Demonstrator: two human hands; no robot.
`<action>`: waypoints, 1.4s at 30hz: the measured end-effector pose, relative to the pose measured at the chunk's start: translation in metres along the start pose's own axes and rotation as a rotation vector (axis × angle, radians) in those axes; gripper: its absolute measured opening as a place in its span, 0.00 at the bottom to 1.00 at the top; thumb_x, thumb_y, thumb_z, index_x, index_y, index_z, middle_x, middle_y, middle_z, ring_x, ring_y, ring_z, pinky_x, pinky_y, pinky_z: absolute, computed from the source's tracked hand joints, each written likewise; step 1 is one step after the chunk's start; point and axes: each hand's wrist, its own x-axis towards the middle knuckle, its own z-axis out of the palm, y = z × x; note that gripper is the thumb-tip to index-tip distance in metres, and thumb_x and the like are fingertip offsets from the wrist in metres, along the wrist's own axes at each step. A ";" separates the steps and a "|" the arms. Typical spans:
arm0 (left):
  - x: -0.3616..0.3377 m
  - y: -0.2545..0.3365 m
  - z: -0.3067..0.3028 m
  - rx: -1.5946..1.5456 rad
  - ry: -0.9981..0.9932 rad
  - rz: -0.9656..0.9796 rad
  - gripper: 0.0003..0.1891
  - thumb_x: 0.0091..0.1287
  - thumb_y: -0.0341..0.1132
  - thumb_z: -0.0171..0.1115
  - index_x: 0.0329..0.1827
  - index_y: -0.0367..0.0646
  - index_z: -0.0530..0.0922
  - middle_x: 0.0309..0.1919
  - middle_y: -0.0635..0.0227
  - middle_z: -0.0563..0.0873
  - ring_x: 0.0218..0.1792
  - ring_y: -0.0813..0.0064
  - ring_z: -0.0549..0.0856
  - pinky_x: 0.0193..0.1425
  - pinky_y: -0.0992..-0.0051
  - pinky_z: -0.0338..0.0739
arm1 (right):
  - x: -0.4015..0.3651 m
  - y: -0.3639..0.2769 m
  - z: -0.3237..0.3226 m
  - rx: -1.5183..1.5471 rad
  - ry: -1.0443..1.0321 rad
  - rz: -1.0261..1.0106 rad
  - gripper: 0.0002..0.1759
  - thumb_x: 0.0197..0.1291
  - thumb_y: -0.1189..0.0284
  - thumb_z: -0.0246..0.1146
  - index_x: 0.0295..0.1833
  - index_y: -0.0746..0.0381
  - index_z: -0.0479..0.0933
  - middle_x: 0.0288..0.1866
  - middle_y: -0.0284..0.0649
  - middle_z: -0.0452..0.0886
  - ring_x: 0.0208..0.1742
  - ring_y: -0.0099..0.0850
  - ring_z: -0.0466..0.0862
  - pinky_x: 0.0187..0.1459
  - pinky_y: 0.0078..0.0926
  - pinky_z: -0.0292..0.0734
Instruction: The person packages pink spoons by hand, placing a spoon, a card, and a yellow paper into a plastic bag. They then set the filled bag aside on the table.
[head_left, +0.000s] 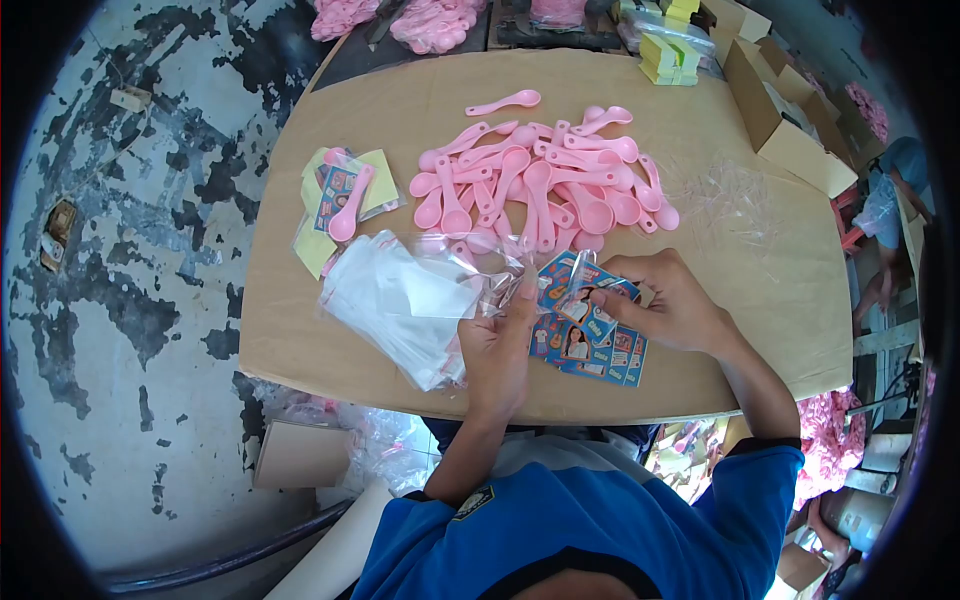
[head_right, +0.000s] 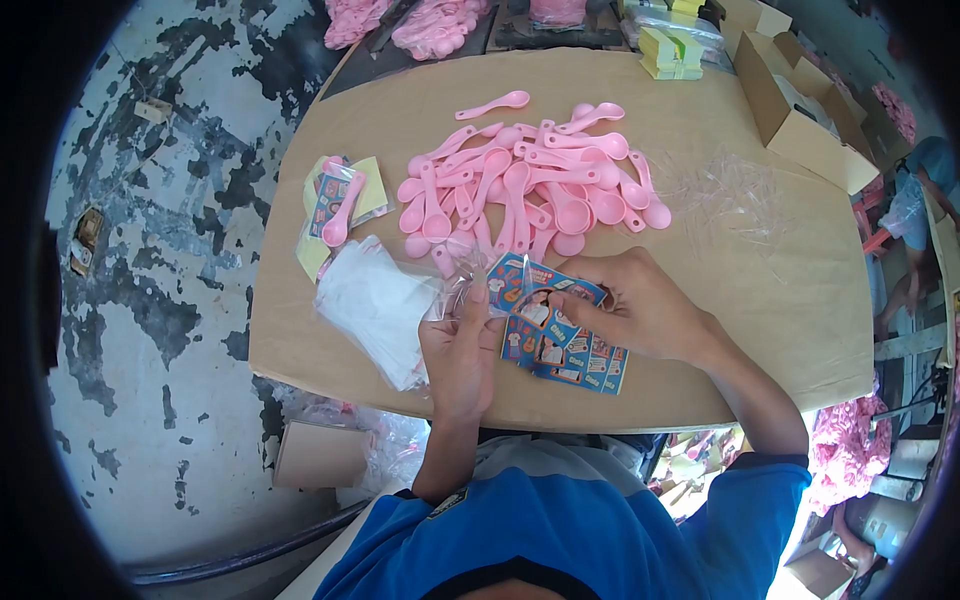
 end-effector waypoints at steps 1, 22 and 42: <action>0.000 -0.001 -0.002 0.039 -0.017 -0.017 0.17 0.72 0.29 0.58 0.60 0.31 0.72 0.48 0.63 0.83 0.48 0.77 0.83 0.53 0.73 0.81 | -0.001 0.000 -0.002 0.022 -0.025 0.018 0.09 0.63 0.73 0.62 0.46 0.66 0.81 0.27 0.41 0.84 0.25 0.24 0.82 0.30 0.22 0.77; 0.001 0.004 0.005 -0.061 -0.065 0.047 0.16 0.70 0.30 0.61 0.57 0.30 0.77 0.49 0.59 0.85 0.47 0.82 0.83 0.52 0.83 0.76 | -0.002 -0.004 -0.012 0.074 -0.106 0.110 0.10 0.59 0.73 0.63 0.43 0.68 0.81 0.29 0.42 0.85 0.28 0.25 0.84 0.34 0.23 0.79; 0.002 -0.005 -0.005 0.060 -0.020 0.087 0.14 0.68 0.27 0.64 0.54 0.30 0.78 0.45 0.58 0.87 0.44 0.82 0.83 0.49 0.84 0.77 | -0.001 -0.007 -0.012 0.041 -0.094 0.087 0.10 0.59 0.73 0.63 0.43 0.68 0.81 0.28 0.44 0.84 0.26 0.28 0.84 0.33 0.25 0.78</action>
